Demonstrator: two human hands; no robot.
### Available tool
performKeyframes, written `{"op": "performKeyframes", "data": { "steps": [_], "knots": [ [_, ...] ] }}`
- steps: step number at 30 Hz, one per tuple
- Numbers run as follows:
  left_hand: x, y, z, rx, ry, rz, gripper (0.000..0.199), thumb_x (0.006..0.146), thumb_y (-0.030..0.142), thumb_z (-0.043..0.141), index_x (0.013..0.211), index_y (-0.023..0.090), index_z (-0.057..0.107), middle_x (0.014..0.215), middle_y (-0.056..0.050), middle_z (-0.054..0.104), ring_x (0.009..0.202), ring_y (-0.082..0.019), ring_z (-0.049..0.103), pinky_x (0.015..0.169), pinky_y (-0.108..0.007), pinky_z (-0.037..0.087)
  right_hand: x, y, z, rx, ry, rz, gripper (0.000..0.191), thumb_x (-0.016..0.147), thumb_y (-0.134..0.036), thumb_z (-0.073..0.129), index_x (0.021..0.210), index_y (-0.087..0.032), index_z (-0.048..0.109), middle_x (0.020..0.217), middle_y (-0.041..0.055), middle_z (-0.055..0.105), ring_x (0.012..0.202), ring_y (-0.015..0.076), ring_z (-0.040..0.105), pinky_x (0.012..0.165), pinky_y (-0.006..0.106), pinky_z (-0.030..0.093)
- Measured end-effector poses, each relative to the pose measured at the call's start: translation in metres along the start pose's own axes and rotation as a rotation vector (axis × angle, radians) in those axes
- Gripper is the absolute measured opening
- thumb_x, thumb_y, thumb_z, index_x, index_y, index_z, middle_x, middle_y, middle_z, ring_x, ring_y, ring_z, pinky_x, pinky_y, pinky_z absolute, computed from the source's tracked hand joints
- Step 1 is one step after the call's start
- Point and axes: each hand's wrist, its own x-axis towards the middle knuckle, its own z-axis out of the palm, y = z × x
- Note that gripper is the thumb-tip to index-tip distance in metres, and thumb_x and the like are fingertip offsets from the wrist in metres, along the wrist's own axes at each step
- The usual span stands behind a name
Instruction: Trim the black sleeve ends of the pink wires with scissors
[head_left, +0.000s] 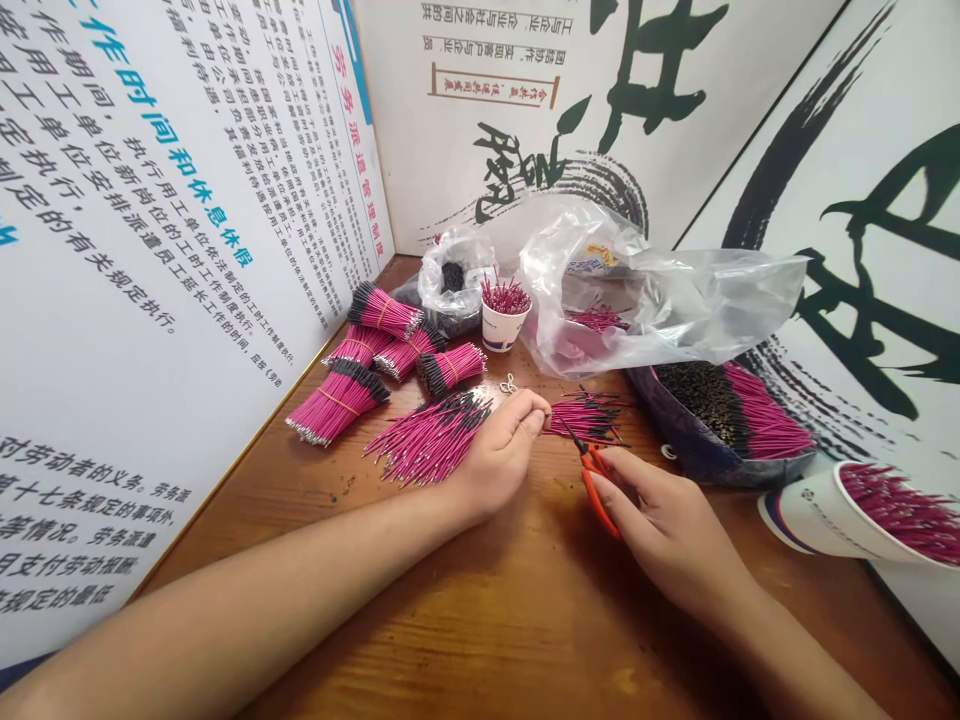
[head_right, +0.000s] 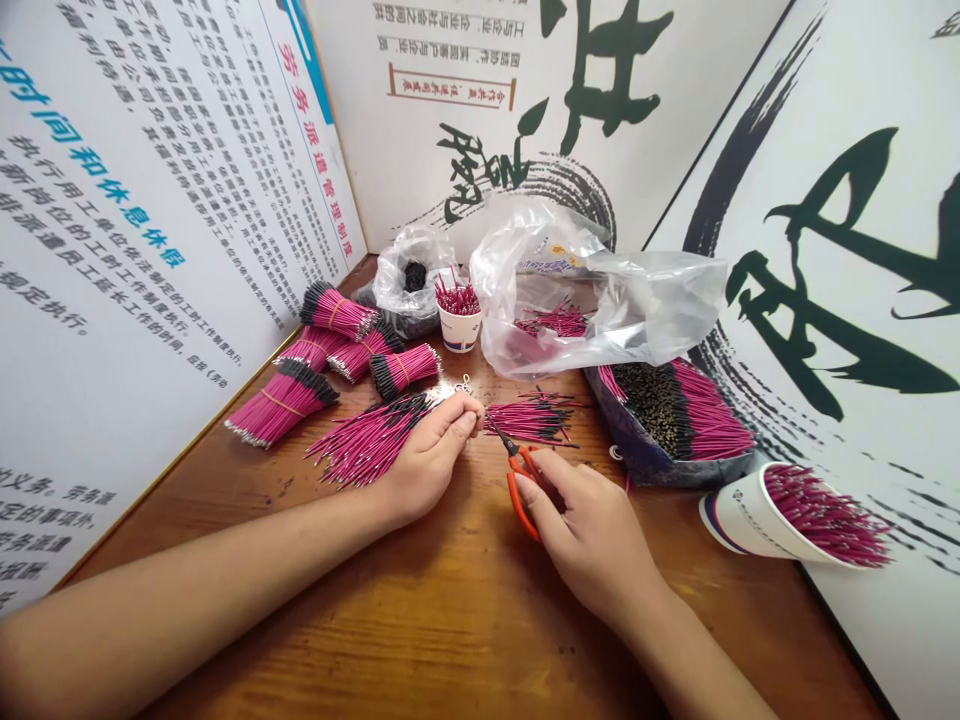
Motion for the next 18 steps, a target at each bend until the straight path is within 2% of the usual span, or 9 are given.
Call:
{"op": "performKeyframes", "data": {
  "steps": [12,18],
  "knots": [
    [0.0003,-0.0008,0.0001,0.020,-0.012,-0.024,0.020,0.097,0.028,0.038,0.082,0.020,0.048,0.078,0.000,0.045,0.078,-0.016,0.044,0.079,-0.028,0.038,-0.0025,-0.0025,0.0002,0.019,-0.025,0.002,0.029,0.097,-0.043,0.043,0.080,-0.022,0.053,0.063,-0.0013,0.056,0.058,0.0154,0.051,0.055,0.025,0.036],
    [0.0004,0.0008,0.0000,0.020,-0.012,-0.011,0.021,0.097,0.026,0.038,0.080,0.019,0.047,0.078,0.000,0.046,0.079,-0.016,0.045,0.079,-0.028,0.039,-0.0016,-0.0020,0.0001,0.046,-0.017,0.056,0.029,0.098,-0.043,0.043,0.081,-0.022,0.053,0.066,-0.0017,0.057,0.060,0.0150,0.051,0.056,0.024,0.037]
  ]
}}
